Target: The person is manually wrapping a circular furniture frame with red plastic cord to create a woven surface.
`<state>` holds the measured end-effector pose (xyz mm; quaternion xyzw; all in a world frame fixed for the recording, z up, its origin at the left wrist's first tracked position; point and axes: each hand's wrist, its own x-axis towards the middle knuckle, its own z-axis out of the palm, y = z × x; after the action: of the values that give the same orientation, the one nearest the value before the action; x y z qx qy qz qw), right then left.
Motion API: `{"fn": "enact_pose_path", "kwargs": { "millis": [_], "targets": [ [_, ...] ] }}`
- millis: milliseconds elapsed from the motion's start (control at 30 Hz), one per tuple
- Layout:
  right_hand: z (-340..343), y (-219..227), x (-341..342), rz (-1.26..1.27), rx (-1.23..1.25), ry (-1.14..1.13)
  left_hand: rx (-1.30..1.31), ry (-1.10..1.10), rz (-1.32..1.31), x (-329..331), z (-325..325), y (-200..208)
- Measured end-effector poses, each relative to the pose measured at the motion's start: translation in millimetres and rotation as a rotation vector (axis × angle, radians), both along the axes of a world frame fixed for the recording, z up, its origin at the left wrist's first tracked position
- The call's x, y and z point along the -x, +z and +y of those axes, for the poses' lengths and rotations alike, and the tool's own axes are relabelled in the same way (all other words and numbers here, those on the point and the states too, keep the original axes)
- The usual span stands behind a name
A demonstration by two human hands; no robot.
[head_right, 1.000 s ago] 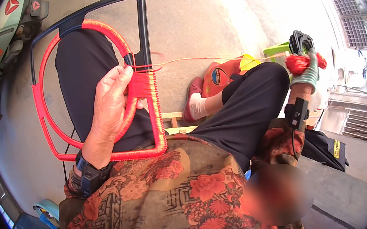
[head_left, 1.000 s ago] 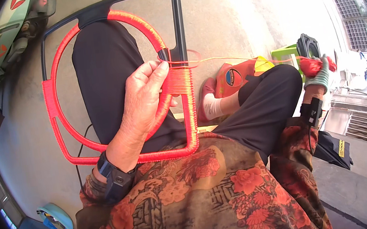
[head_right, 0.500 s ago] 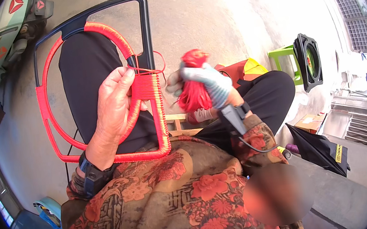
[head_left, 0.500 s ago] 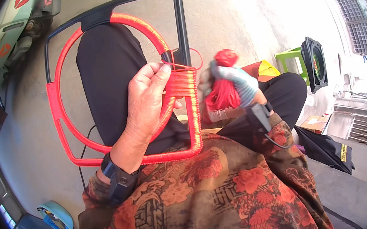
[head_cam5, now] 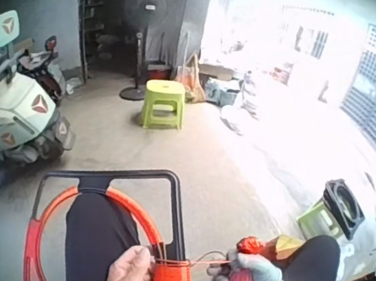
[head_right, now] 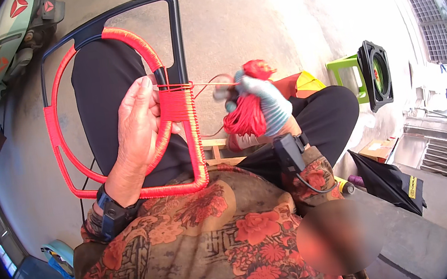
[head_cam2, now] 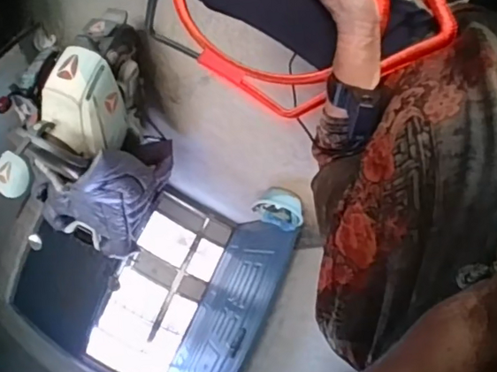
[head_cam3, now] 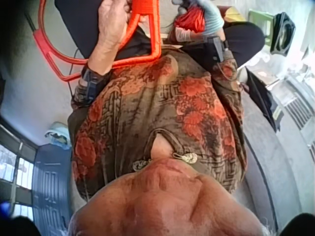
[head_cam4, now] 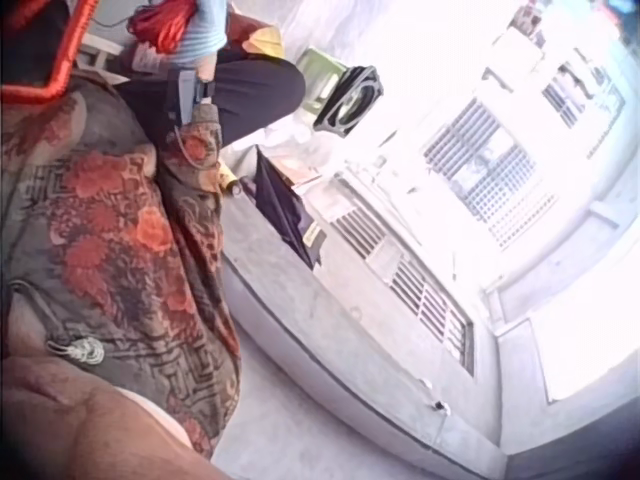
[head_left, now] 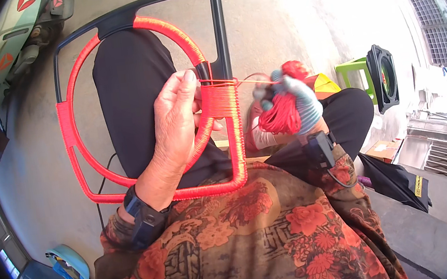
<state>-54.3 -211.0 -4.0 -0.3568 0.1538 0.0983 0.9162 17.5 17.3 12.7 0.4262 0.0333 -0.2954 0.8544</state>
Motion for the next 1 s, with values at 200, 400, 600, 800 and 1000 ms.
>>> {"fn": "enact_pose_path", "kwargs": {
  "millis": [200, 400, 600, 800, 1000],
  "targets": [
    [14, 10, -9, -0.195, -0.261, -0.303, -0.075, -0.045, 0.011, 1, -2, -7],
    [-15, -6, 2, -0.154, -0.059, -0.156, -0.102, -0.114, 0.031, 2, -2, -1],
    [-30, 4, -11, 0.270, 0.536, -0.109, -0.142, -0.139, 0.006, 1, -3, -4],
    [-15, 27, -36, -0.180, 1.857, -0.376, -0.222, -0.034, -0.177, 4, -8, -3],
    [52, 77, -55, -1.176, 2.249, -0.246, -0.271, 0.153, -0.392, 1, -11, 1]
  ]
}}
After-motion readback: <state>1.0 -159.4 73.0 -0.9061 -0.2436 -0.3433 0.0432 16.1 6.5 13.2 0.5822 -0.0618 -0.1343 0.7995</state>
